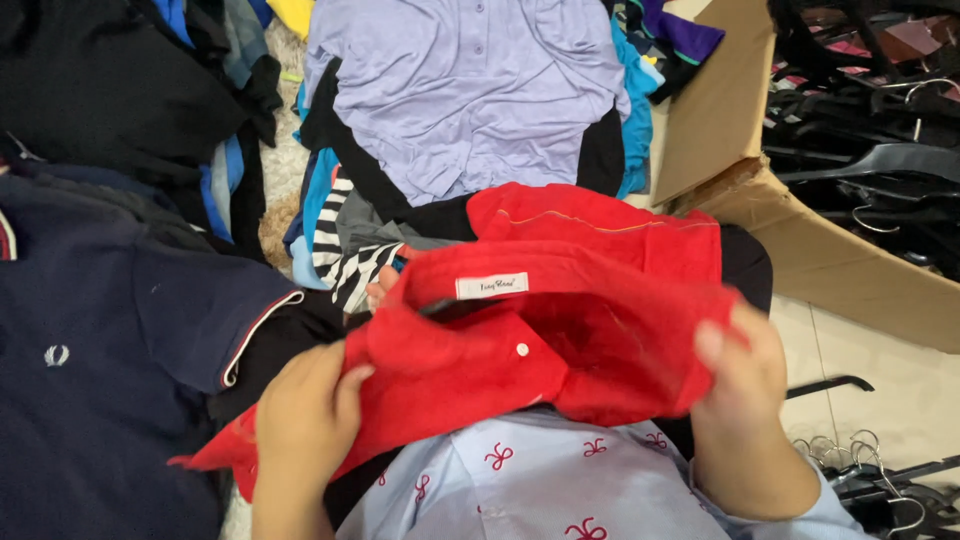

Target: The person buttons a red shirt and a light blue shirt, placing each on a plastic hanger, and then inserts a hanger into a black t-shirt while sitting on the floor surrounded by piles of garments.

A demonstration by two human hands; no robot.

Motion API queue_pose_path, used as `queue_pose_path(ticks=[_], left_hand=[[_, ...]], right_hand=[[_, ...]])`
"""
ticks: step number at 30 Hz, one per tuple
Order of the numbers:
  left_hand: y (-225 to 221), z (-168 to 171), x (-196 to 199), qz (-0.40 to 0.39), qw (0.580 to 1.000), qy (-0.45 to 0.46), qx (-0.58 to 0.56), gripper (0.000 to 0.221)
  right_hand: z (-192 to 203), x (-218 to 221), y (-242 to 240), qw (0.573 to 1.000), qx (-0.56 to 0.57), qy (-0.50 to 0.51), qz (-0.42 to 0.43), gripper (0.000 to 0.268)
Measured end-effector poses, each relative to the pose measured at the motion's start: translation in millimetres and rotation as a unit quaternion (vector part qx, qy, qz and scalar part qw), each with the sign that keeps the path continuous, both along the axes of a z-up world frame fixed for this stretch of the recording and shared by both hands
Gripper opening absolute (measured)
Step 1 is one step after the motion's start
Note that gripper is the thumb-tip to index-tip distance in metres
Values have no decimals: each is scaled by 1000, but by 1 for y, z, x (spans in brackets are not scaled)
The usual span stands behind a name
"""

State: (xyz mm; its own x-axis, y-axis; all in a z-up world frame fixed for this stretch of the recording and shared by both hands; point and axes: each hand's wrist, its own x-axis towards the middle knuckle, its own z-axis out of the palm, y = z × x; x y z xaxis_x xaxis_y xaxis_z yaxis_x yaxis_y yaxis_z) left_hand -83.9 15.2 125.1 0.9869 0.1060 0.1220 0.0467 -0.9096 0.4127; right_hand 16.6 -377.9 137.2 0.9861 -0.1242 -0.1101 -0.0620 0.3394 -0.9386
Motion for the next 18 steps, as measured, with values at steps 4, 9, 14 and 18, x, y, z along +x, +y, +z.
queue_pose_path(ticks=[4, 9, 14, 18], left_hand=[[-11, -12, 48, 58, 995, -76, -12, 28], [-46, -32, 70, 93, 977, -188, 24, 46], [-106, -111, 49, 88, 939, 87, -319, 39], [-111, -114, 54, 149, 916, 101, -359, 40]], right_hand=[[-15, -10, 23, 954, -164, -163, 191, 30], [-69, 32, 81, 878, -298, -110, 358, 67], [-110, 24, 91, 767, -518, -134, 353, 30], [-122, 24, 92, 741, -547, -141, 364, 26]])
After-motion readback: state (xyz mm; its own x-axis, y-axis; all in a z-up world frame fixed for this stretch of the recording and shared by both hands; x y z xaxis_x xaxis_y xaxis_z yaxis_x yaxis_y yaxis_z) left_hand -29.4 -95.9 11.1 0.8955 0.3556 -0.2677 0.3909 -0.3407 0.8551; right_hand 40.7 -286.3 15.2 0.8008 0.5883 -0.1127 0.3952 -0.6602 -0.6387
